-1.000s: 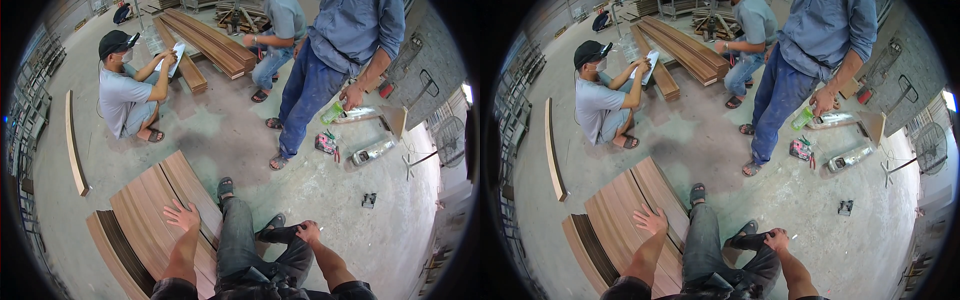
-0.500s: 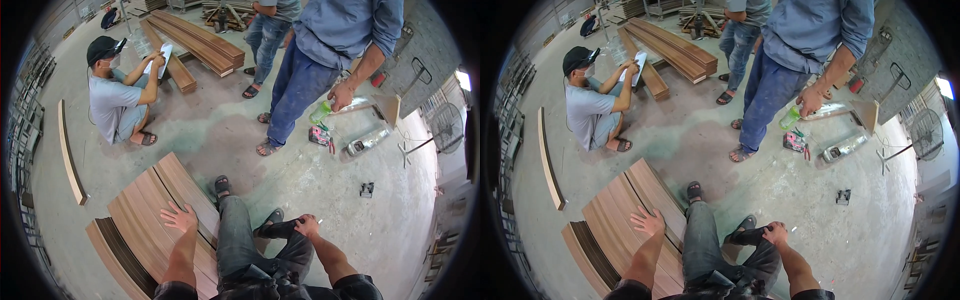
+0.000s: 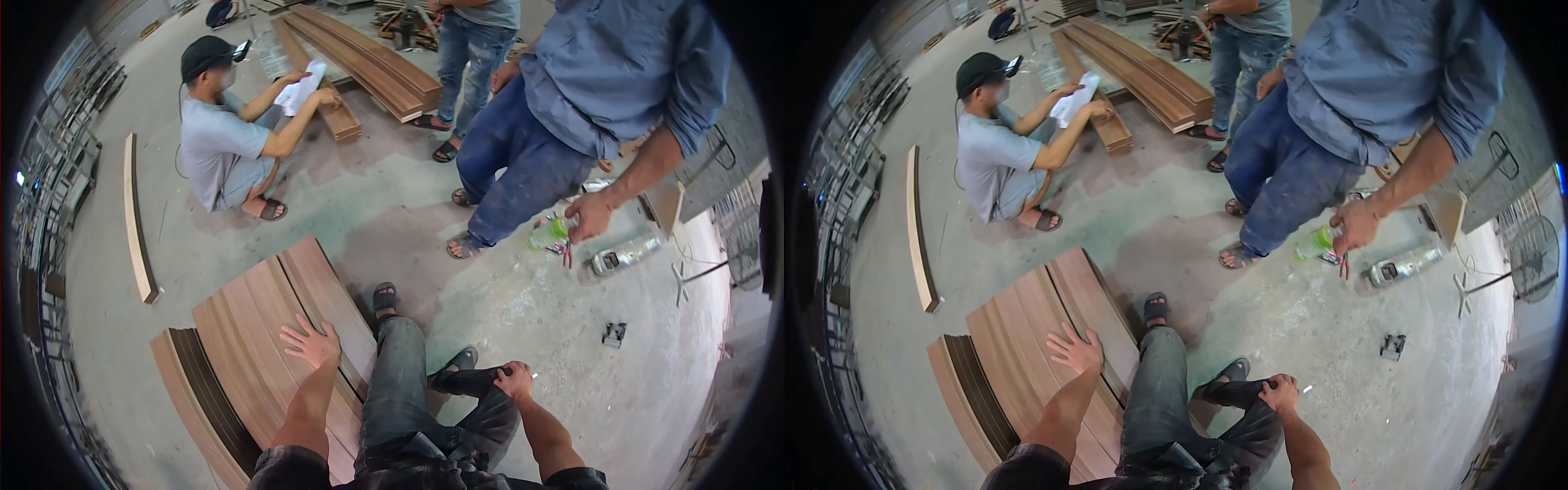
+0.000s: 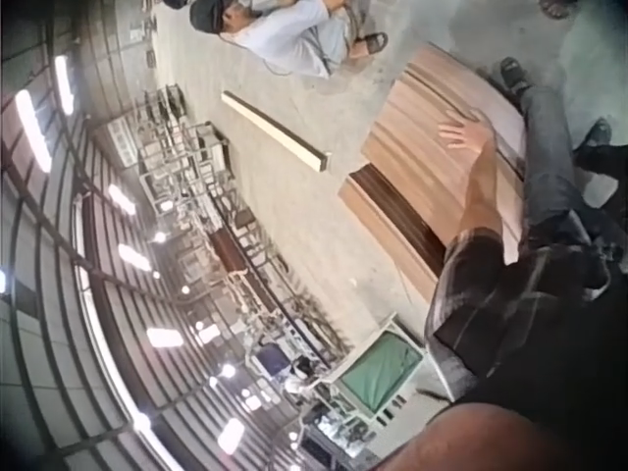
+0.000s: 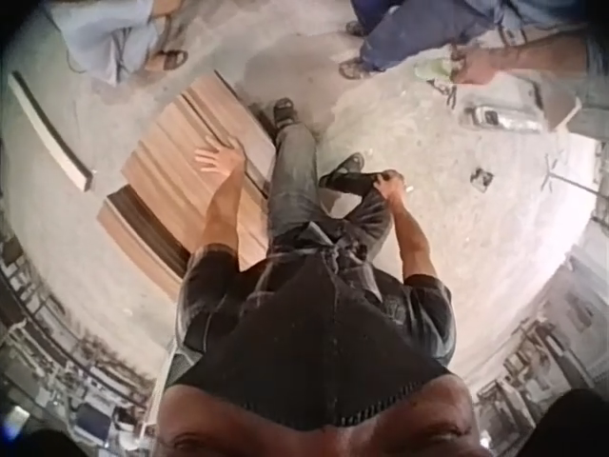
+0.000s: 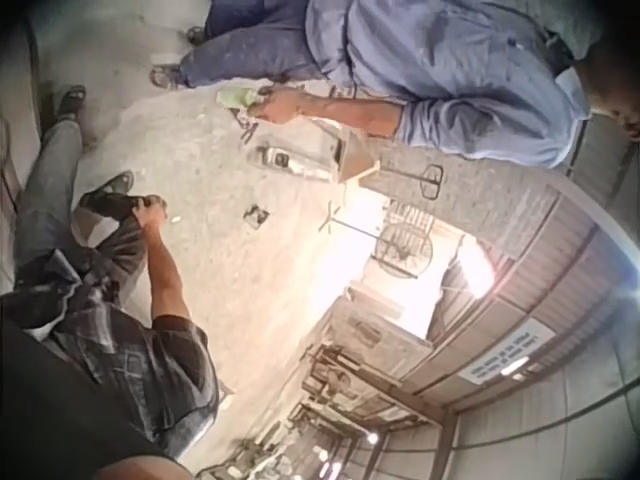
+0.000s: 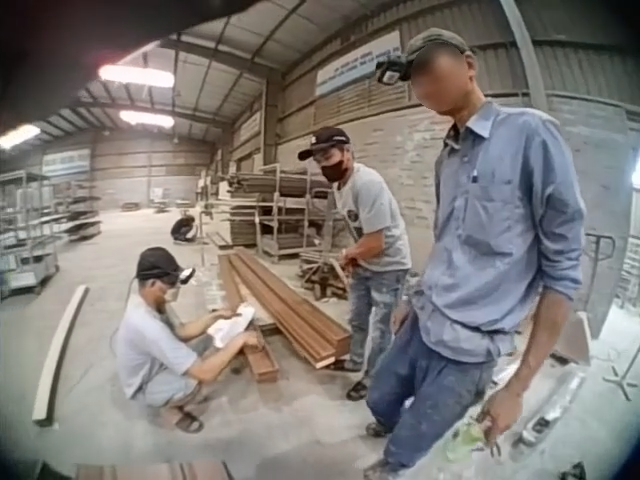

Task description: Measuring wooden planks with a tape measure and organizing wooden materials in a factory.

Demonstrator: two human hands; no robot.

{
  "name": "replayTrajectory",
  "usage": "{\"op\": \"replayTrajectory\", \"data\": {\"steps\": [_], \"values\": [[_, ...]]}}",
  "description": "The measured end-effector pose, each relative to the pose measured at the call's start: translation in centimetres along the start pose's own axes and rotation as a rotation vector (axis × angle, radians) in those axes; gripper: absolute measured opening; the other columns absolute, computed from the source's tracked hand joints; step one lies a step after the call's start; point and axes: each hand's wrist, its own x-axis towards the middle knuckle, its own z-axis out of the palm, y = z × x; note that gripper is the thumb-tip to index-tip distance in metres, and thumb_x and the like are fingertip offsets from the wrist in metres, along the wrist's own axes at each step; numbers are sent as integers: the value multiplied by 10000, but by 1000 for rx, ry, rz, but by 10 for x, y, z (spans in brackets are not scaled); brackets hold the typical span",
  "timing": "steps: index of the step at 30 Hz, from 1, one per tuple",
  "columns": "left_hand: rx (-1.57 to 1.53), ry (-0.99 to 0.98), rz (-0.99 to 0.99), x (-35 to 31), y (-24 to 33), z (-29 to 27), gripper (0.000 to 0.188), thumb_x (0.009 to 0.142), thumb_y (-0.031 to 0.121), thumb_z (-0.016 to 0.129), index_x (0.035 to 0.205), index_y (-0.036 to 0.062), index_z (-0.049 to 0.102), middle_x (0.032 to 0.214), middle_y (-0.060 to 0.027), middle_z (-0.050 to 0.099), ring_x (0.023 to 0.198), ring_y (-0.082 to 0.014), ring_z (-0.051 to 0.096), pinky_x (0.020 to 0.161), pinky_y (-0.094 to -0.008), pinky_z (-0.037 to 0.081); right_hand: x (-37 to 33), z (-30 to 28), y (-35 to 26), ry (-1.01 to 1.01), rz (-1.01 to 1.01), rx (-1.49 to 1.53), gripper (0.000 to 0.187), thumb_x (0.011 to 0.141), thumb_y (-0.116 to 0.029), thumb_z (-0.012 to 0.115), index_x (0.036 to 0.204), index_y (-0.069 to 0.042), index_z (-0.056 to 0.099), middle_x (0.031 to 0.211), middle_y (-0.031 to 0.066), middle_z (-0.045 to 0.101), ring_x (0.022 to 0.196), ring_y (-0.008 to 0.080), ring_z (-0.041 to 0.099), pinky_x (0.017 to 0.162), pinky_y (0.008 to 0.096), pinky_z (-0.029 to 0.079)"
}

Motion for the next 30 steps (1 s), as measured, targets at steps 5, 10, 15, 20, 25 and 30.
{"op": "replayTrajectory", "data": {"steps": [5,10,15,20,25,30], "values": [[-25,-58,7,0,1,1,664,780,432,398,1337,150,173,1370,-235,48,1269,-387,18,974,-566,40,2,5,5,31,33,-38,315,609,-332,642,857,-142,608,993,59,541,1022,279,433,860,370,390],[-30,-33,8,3,-3,-4,668,779,433,393,1338,147,166,1372,-232,27,1270,-383,-5,975,-565,22,-1,7,0,15,-7,-28,320,610,-337,642,857,-138,605,989,66,539,1021,286,433,858,379,389],[-39,-52,5,1,-3,-5,674,777,435,394,1339,146,161,1374,-232,5,1270,-383,-30,975,-564,10,-3,2,0,15,8,-37,319,612,-337,640,858,-137,604,992,73,536,1025,282,433,860,382,387],[-32,-65,16,2,-6,-6,680,773,435,402,1338,141,163,1372,-237,13,1268,-388,-23,974,-566,13,-3,4,-3,9,25,-82,313,608,-325,646,854,-136,605,1008,56,536,1036,262,428,869,356,389],[-50,-27,18,3,-6,-5,680,770,435,404,1337,142,169,1372,-236,18,1268,-389,-14,975,-564,12,-4,4,-6,7,24,-35,314,610,-319,650,859,-134,603,1005,58,536,1033,264,431,867,359,390],[-39,-22,13,4,-5,-4,678,768,435,407,1337,152,172,1373,-230,29,1270,-385,-5,979,-556,11,-4,3,-6,8,23,-48,315,610,-317,651,864,-138,601,1002,55,537,1034,260,432,863,365,393]]}}
